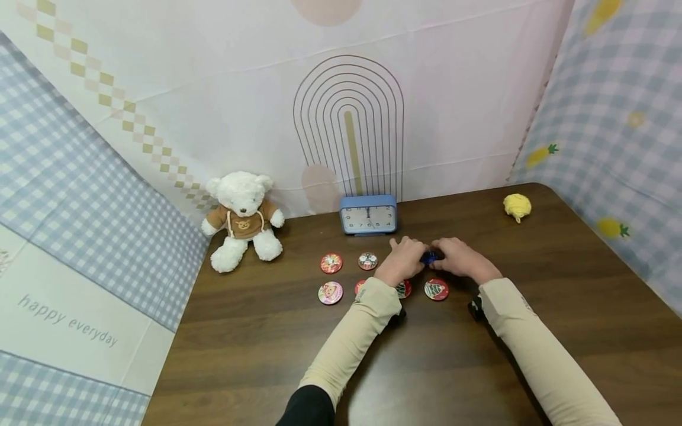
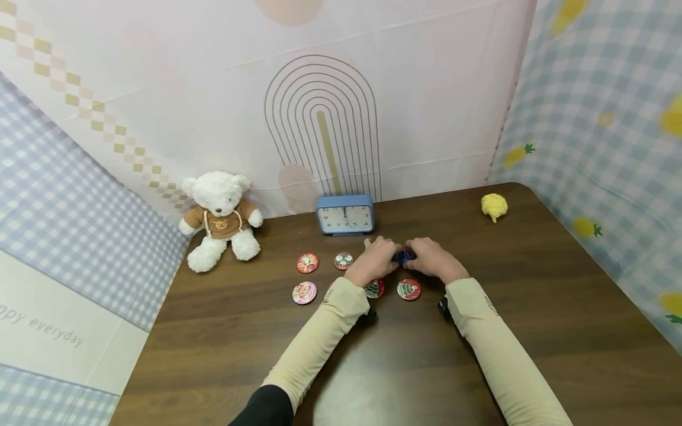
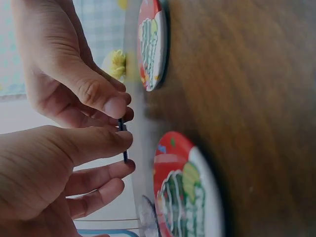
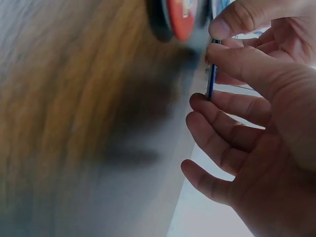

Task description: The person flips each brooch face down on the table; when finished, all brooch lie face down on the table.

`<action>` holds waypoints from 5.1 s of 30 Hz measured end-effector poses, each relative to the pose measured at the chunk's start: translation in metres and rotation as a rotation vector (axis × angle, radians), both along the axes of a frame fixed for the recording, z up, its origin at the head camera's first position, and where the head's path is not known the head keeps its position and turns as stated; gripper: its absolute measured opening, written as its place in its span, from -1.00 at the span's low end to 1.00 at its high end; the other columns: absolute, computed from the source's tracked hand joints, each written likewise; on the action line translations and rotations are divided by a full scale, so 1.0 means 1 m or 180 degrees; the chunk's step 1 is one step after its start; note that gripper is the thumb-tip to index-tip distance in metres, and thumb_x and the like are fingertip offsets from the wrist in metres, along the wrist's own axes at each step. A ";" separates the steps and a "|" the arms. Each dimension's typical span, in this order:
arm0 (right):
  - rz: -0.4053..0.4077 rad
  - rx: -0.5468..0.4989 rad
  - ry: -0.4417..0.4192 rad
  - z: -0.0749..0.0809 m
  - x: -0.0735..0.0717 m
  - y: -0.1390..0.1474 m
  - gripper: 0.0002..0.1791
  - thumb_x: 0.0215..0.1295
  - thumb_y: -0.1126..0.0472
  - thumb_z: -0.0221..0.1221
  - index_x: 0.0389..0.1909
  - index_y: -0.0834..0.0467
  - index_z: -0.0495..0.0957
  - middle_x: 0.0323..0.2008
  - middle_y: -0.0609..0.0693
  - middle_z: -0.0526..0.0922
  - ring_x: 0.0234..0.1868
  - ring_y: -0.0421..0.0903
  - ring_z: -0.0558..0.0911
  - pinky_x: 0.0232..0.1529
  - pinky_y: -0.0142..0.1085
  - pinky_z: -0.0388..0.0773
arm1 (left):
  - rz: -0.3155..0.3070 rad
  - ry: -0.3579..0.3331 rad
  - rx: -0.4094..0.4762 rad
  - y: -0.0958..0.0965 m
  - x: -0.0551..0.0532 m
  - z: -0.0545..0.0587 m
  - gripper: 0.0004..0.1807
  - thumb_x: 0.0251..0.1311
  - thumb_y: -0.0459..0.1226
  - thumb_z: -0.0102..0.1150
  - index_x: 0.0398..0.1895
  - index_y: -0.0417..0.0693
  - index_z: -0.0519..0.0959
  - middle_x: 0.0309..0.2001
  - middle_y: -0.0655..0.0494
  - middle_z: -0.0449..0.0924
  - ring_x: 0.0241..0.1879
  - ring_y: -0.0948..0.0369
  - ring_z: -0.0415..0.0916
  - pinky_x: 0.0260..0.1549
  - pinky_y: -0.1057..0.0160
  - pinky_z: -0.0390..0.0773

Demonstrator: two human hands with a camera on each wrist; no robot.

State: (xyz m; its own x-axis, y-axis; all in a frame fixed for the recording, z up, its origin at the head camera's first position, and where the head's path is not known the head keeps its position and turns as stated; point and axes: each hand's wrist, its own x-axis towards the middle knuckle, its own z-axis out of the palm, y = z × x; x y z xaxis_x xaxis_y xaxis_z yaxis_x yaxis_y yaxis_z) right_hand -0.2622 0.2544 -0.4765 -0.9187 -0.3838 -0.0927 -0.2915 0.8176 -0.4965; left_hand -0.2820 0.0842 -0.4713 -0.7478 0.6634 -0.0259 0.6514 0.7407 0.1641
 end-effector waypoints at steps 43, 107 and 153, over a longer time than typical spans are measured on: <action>-0.0305 -0.0530 0.0779 0.011 0.002 0.003 -0.85 0.41 0.38 0.19 -0.15 0.36 0.68 -0.25 0.17 0.73 -0.31 0.01 0.60 -0.22 -0.01 0.53 | 0.0124 0.0034 0.0878 -0.017 -0.007 0.019 -0.86 0.43 -0.31 0.14 -0.20 -0.02 0.71 -0.29 0.16 0.71 -0.31 0.22 0.61 -0.18 0.15 0.53; -0.0302 -0.0122 0.0340 0.001 -0.018 -0.023 -0.88 0.25 0.39 0.29 -0.20 0.29 0.64 -0.38 0.09 0.61 -0.34 0.03 0.55 -0.25 -0.05 0.52 | 0.0529 -0.0155 -0.0034 -0.028 -0.004 0.002 -0.61 0.24 -0.06 0.39 0.07 0.05 0.60 0.14 -0.03 0.48 0.12 -0.01 0.33 0.11 -0.20 0.29; 0.0323 0.0036 0.0208 0.008 -0.029 -0.055 -0.93 0.29 0.35 0.30 -0.27 0.19 0.75 -0.33 0.01 0.72 -0.34 -0.03 0.58 -0.15 0.02 0.52 | 0.0532 -0.0187 0.0480 -0.064 -0.013 -0.004 -0.88 0.27 -0.35 0.30 -0.23 0.04 0.76 -0.22 0.19 0.74 -0.11 0.12 0.61 0.03 -0.19 0.29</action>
